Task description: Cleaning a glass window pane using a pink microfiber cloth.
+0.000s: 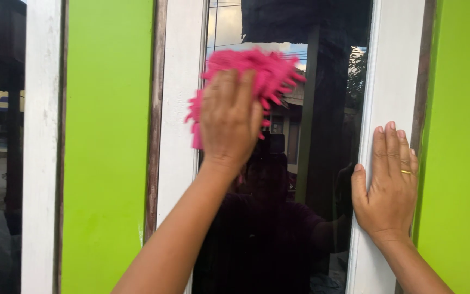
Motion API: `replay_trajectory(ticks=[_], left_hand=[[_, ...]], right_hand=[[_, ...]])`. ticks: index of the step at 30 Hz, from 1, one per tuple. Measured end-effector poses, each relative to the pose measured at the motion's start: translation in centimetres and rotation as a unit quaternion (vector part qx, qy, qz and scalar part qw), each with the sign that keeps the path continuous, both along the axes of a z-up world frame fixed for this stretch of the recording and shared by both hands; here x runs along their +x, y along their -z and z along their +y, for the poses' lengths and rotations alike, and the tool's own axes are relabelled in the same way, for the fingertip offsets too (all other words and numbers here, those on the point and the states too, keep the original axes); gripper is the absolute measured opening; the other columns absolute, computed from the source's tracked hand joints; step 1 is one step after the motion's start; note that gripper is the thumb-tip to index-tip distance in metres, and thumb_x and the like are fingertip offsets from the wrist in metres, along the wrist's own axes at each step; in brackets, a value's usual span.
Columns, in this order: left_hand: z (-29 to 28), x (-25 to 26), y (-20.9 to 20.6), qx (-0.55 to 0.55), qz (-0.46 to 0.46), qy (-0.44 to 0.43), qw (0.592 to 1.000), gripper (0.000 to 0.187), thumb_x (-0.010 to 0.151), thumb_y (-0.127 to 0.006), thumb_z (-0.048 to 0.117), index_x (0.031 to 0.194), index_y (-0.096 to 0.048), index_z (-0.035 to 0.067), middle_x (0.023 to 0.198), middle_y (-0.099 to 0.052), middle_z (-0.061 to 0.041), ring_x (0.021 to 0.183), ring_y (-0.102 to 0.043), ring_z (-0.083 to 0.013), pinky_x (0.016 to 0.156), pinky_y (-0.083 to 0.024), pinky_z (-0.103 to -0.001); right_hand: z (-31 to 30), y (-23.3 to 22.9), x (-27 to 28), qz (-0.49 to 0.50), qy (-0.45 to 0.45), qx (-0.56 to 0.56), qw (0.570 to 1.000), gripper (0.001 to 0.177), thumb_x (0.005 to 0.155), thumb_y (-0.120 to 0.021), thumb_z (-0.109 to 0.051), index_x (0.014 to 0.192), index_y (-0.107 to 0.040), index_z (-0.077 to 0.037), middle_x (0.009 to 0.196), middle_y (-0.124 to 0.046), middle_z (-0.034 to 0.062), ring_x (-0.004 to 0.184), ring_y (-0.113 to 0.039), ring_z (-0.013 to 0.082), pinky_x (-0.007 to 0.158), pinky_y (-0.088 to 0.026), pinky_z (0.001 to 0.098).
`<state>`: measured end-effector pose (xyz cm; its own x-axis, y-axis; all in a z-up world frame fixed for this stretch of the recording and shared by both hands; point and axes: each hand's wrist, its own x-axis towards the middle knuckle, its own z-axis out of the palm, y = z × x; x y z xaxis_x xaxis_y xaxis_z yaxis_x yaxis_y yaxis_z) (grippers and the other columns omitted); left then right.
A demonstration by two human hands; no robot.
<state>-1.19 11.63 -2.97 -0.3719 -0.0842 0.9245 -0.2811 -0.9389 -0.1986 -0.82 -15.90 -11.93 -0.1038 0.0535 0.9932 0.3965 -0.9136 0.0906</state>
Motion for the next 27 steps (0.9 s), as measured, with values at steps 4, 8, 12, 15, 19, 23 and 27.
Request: replay_trajectory(ticks=[4,8,12,15,19,23,27], left_hand=[[3.5,-2.4,0.6,-0.087,0.023,-0.073,0.993,0.047,0.097,-0.062,0.029,0.141,-0.061,0.012,0.148,-0.050,-0.020,0.145,-0.041,-0.0409,0.121,-0.028,-0.057],[5.8,-1.7,0.6,-0.038,0.030,-0.120,0.992,0.054,0.101,-0.057,0.030,0.153,-0.054,0.017,0.163,-0.037,-0.020,0.152,-0.030,-0.0413,0.124,-0.019,-0.058],[6.1,-0.8,-1.6,-0.038,0.045,-0.124,0.991,0.057,0.101,-0.055,0.030,0.156,-0.052,0.016,0.167,-0.032,-0.018,0.154,-0.026,-0.0395,0.125,-0.017,-0.057],[6.3,0.0,-3.8,-0.031,0.034,-0.137,0.989,0.057,0.102,-0.054,0.032,0.156,-0.052,0.014,0.168,-0.031,-0.017,0.155,-0.026,-0.0386,0.126,-0.015,-0.057],[6.4,0.5,-6.1,-0.025,0.024,-0.135,0.990,0.058,0.103,-0.053,0.034,0.157,-0.052,0.012,0.168,-0.031,-0.017,0.155,-0.025,-0.0388,0.126,-0.014,-0.057],[6.3,1.0,-8.5,-0.023,0.016,-0.127,0.991,0.058,0.103,-0.053,0.036,0.156,-0.054,0.011,0.168,-0.030,-0.018,0.156,-0.024,-0.0385,0.126,-0.013,-0.058],[6.4,1.1,-10.3,-0.013,0.016,-0.114,0.993,0.061,0.104,-0.054,0.039,0.155,-0.054,0.007,0.168,-0.028,-0.019,0.156,-0.023,-0.0400,0.126,-0.014,-0.058]], right_hand=[[0.1,0.2,0.1,-0.001,0.007,0.004,1.000,0.069,0.098,-0.048,-0.020,0.163,-0.034,-0.002,0.170,-0.032,0.0172,0.160,-0.025,0.0327,0.130,-0.017,0.0479],[0.1,0.0,0.0,-0.002,0.015,0.003,1.000,0.069,0.097,-0.047,-0.021,0.163,-0.033,-0.003,0.170,-0.032,0.0171,0.159,-0.025,0.0321,0.130,-0.017,0.0473],[0.0,0.1,0.3,0.001,0.019,0.002,1.000,0.070,0.096,-0.047,-0.020,0.163,-0.033,-0.003,0.169,-0.033,0.0174,0.159,-0.025,0.0311,0.130,-0.016,0.0468],[-0.1,0.1,0.2,0.000,0.025,-0.005,1.000,0.070,0.096,-0.047,-0.020,0.162,-0.033,-0.001,0.169,-0.032,0.0188,0.159,-0.025,0.0324,0.129,-0.016,0.0478],[0.2,-0.9,-0.5,-0.005,0.031,-0.008,0.999,0.069,0.095,-0.050,-0.020,0.160,-0.037,0.000,0.167,-0.036,0.0210,0.157,-0.029,0.0343,0.129,-0.018,0.0493],[0.7,-3.6,-1.1,0.017,0.046,0.041,0.998,0.058,0.096,-0.054,-0.021,0.152,-0.047,-0.004,0.151,-0.048,0.0183,0.149,-0.038,0.0327,0.132,-0.018,0.0516],[0.9,-6.8,-0.2,-0.022,0.046,-0.008,0.999,0.060,0.102,-0.051,-0.020,0.157,-0.041,-0.001,0.165,-0.036,0.0206,0.158,-0.024,0.0382,0.131,-0.015,0.0512]])
